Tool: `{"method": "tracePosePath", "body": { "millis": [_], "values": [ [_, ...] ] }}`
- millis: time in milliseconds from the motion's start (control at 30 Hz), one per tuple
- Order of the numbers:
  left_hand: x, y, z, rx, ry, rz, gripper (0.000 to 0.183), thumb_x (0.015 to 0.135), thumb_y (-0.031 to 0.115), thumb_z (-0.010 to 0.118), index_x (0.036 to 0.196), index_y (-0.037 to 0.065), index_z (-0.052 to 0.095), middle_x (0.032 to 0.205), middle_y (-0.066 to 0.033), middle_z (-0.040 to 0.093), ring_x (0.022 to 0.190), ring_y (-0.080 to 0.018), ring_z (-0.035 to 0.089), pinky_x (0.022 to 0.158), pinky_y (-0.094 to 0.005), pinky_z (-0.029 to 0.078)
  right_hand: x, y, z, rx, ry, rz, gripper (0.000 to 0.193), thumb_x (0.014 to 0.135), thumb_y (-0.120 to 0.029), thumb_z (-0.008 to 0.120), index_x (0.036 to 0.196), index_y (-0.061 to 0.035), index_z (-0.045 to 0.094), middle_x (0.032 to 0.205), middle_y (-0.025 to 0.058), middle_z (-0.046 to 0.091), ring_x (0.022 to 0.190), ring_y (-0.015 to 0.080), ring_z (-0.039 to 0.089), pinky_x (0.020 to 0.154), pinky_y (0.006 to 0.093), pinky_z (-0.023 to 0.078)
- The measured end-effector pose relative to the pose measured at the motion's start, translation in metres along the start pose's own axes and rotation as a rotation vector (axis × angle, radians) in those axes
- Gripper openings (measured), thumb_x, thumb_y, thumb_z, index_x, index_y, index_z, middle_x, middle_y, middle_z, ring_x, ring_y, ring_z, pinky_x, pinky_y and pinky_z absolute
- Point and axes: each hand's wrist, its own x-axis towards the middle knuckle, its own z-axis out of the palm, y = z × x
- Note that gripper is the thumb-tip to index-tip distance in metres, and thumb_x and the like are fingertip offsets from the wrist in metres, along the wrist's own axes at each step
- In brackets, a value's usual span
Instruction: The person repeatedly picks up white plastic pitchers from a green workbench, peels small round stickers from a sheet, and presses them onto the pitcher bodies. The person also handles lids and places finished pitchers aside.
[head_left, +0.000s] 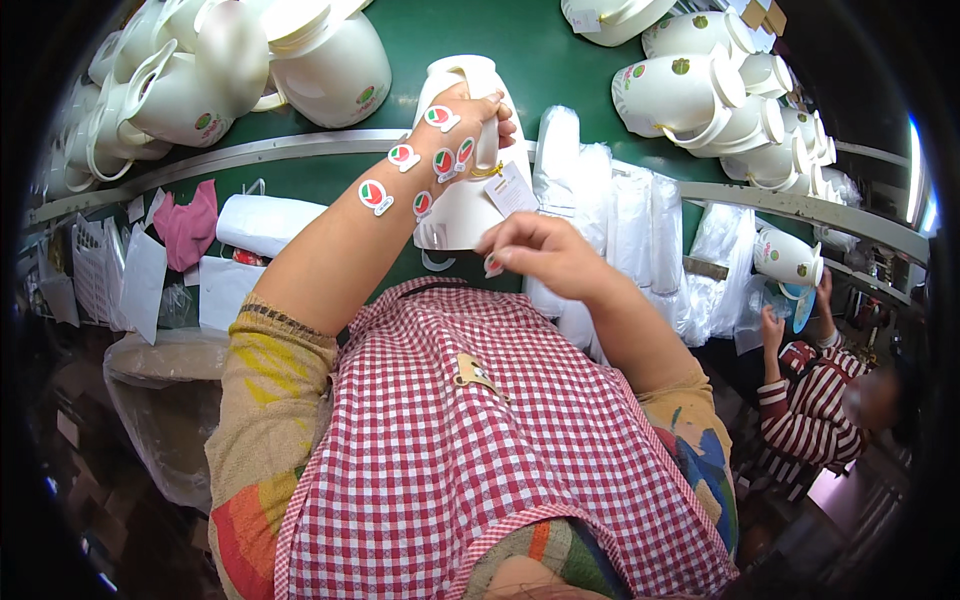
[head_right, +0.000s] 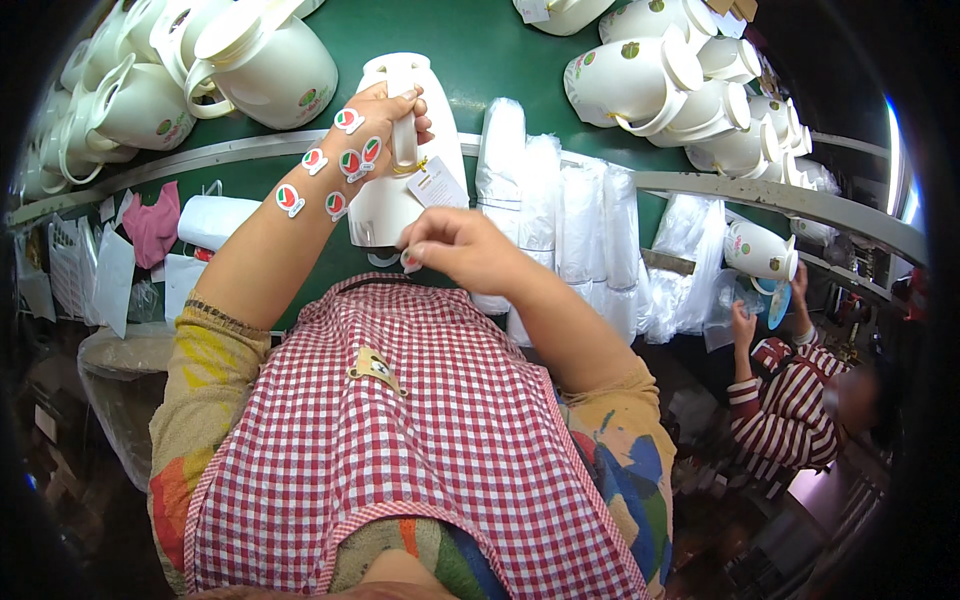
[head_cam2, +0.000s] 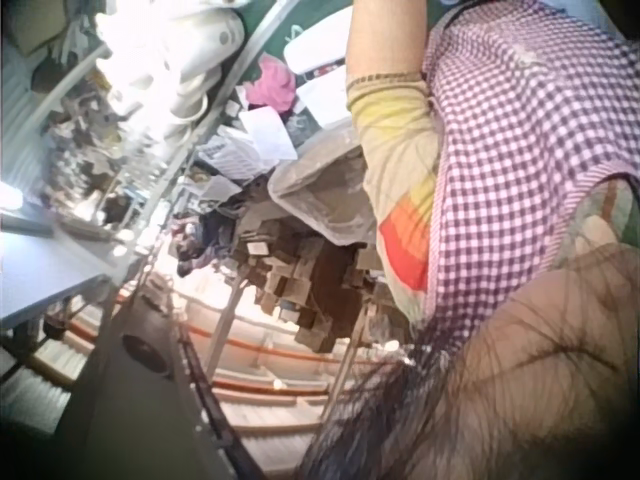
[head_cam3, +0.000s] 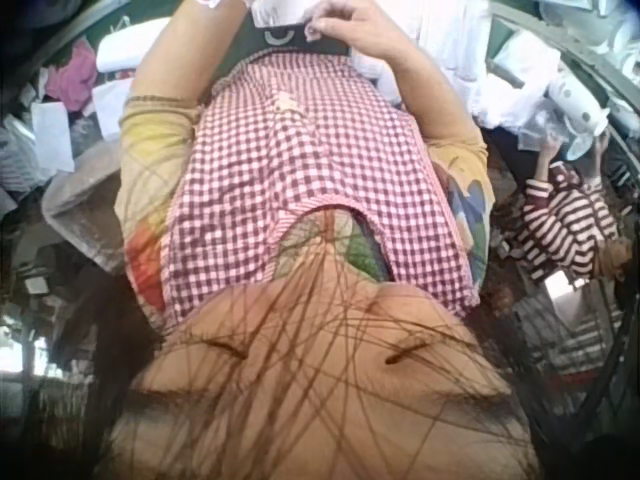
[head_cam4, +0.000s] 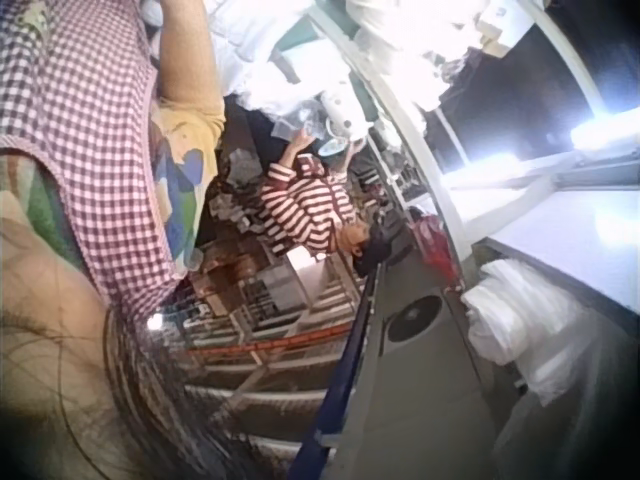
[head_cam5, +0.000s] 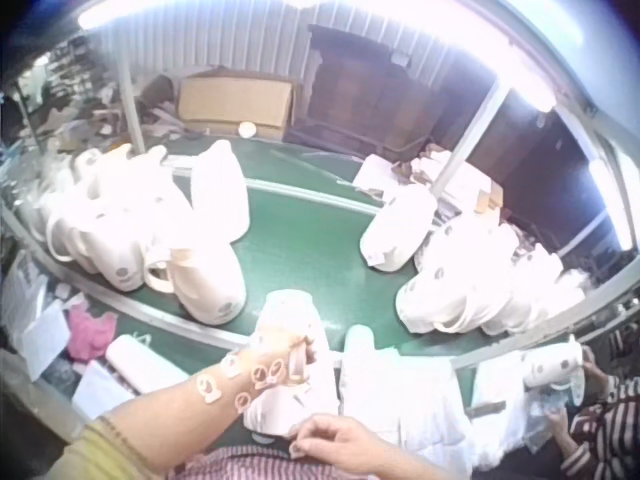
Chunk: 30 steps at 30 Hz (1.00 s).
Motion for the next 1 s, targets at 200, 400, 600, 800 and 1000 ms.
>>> {"method": "tracePosePath", "body": {
  "millis": [200,400,600,800,1000],
  "values": [
    [0.017,-0.015,-0.010,0.030,0.015,-0.024,0.012,0.092,0.013,0.054,0.095,0.003,0.049,0.080,-0.0074,0.057,0.071,-0.0191,0.058,0.069,-0.0366,0.053,0.029,0.017,-0.038,-0.210,0.524,-0.157,0.005,0.084,-0.004,0.058,0.084,0.0007,0.060,0.086,0.0089,0.064,0.078,0.0127,0.060,0.075,0.0274,0.049],
    [0.022,-0.020,-0.005,0.056,-0.044,0.020,0.013,0.091,0.013,0.055,0.097,0.002,0.050,0.081,-0.0082,0.058,0.074,-0.0197,0.059,0.071,-0.0371,0.053,0.047,0.008,-0.035,-0.153,0.264,0.229,0.006,0.080,-0.006,0.062,0.082,-0.0009,0.063,0.067,0.0034,0.062,0.059,0.0089,0.055,0.053,0.0238,0.045],
    [0.022,-0.020,-0.002,0.089,-0.026,0.027,0.016,0.091,0.013,0.055,0.100,0.001,0.050,0.083,-0.0090,0.058,0.074,-0.0197,0.060,0.071,-0.0371,0.054,0.061,0.009,-0.030,-0.307,0.422,0.201,0.011,0.076,-0.011,0.067,0.080,-0.0005,0.066,0.068,0.0050,0.064,0.057,0.0110,0.057,0.056,0.0262,0.047],
    [0.023,-0.024,-0.006,0.067,-0.058,0.034,0.016,0.091,0.013,0.056,0.099,0.002,0.050,0.083,-0.0089,0.058,0.073,-0.0193,0.060,0.069,-0.0365,0.054,0.057,0.026,-0.024,-0.537,0.544,0.072,0.018,0.074,-0.020,0.069,0.079,-0.0028,0.068,0.068,0.0085,0.066,0.060,0.0167,0.062,0.058,0.0292,0.049],
    [0.024,-0.025,-0.008,0.034,-0.076,0.026,0.017,0.090,0.014,0.057,0.102,0.002,0.051,0.083,-0.0079,0.058,0.074,-0.0191,0.060,0.068,-0.0352,0.053,0.051,0.018,-0.019,-0.967,0.710,0.024,0.046,0.067,-0.042,0.074,0.093,-0.0058,0.062,0.076,0.0133,0.066,0.071,0.0279,0.066,0.064,0.0352,0.051]
  ]
}}
